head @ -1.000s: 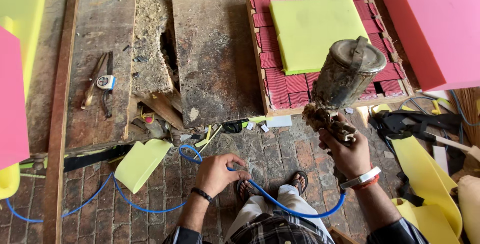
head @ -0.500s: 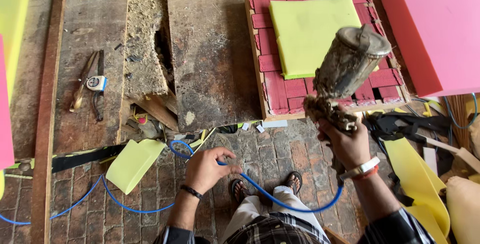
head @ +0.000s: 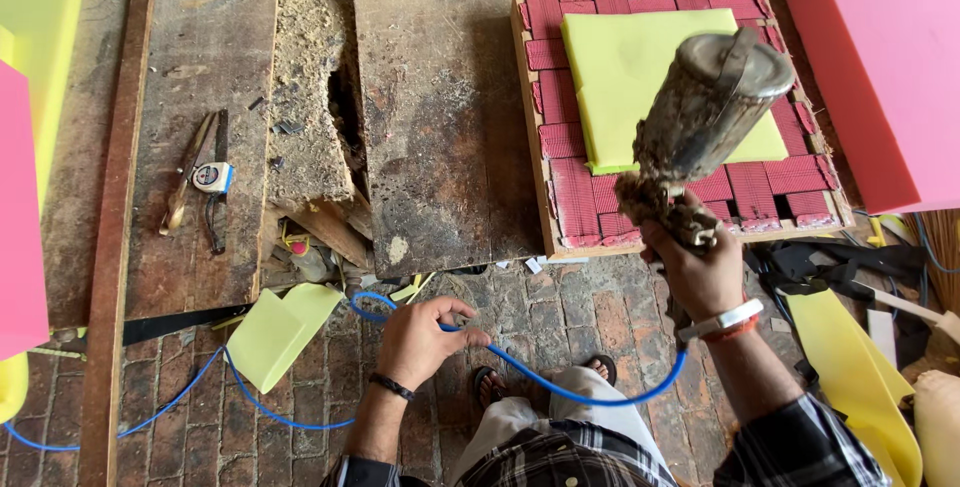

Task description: The person uses a spray gun to apply paint to a yellow foam board and a pink board. They refill the spray gun from a paint can and continue spraying the pink board.

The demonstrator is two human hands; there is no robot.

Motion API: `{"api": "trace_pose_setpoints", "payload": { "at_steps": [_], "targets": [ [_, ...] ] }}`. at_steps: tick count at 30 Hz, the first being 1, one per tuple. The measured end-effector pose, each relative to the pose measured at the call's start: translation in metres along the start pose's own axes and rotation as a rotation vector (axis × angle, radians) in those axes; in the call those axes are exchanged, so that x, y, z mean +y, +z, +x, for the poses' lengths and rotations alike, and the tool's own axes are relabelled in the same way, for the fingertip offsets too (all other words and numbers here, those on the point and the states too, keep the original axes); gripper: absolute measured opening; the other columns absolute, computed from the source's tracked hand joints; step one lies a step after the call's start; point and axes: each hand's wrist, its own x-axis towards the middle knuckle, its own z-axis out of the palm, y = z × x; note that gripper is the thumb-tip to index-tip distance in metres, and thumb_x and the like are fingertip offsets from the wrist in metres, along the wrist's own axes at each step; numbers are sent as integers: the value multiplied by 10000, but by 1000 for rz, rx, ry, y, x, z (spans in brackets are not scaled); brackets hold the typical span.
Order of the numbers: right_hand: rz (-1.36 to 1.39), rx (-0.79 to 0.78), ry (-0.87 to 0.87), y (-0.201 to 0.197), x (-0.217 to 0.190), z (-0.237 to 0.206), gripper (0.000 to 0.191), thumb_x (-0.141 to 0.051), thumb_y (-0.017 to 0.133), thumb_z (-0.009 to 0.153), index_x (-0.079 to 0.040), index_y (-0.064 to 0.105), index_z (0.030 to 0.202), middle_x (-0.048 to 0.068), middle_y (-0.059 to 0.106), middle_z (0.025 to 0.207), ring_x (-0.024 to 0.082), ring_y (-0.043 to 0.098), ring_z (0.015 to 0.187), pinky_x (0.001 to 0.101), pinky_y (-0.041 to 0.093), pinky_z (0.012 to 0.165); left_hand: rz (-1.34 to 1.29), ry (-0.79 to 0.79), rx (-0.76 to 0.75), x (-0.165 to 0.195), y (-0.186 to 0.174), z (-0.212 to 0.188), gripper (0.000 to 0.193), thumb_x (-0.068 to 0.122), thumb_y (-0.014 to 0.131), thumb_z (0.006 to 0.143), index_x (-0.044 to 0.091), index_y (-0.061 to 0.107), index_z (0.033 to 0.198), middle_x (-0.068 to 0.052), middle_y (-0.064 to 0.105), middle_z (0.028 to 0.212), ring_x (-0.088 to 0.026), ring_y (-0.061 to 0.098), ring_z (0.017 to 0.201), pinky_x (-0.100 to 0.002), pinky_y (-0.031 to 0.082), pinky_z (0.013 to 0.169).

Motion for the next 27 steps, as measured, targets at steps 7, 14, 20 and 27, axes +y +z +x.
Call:
{"api": "trace_pose_setpoints", "payload": {
  "at_steps": [7, 14, 20, 27],
  "targets": [
    [-135, 35, -35, 0, -6, 31, 600, -102, 752, 921, -10, 547, 1478, 92, 752, 862, 118, 697, 714, 259, 572, 628, -60, -49, 10, 6, -10, 22, 455, 518, 913, 594, 184, 812, 885, 36, 717, 626, -88, 664, 555, -289, 510, 501],
    [76, -52, 21, 7, -3, 97, 443, -125, 730, 953, -10, 658, 1374, 64, 761, 953, 123, 702, 748, 257, 565, 626, 13, -152, -26, 15, -13, 68, 465, 544, 895, 610, 204, 807, 915, 48, 717, 638, -79, 667, 565, -287, 518, 501],
    [58, -65, 89, 5, -11, 123, 530, -110, 733, 884, -63, 624, 1401, 68, 768, 943, 121, 717, 765, 288, 613, 633, -5, -145, -9, 35, -21, 93, 473, 516, 930, 589, 191, 815, 913, 19, 684, 587, -106, 636, 524, -290, 487, 502],
    [71, -102, 44, 12, -17, 188, 558, -108, 734, 901, -43, 595, 1437, 98, 760, 959, 139, 721, 771, 291, 611, 651, 33, -241, 49, 54, -33, 127, 481, 510, 929, 591, 194, 803, 931, 35, 666, 595, -92, 635, 543, -300, 498, 508]
  ]
}}
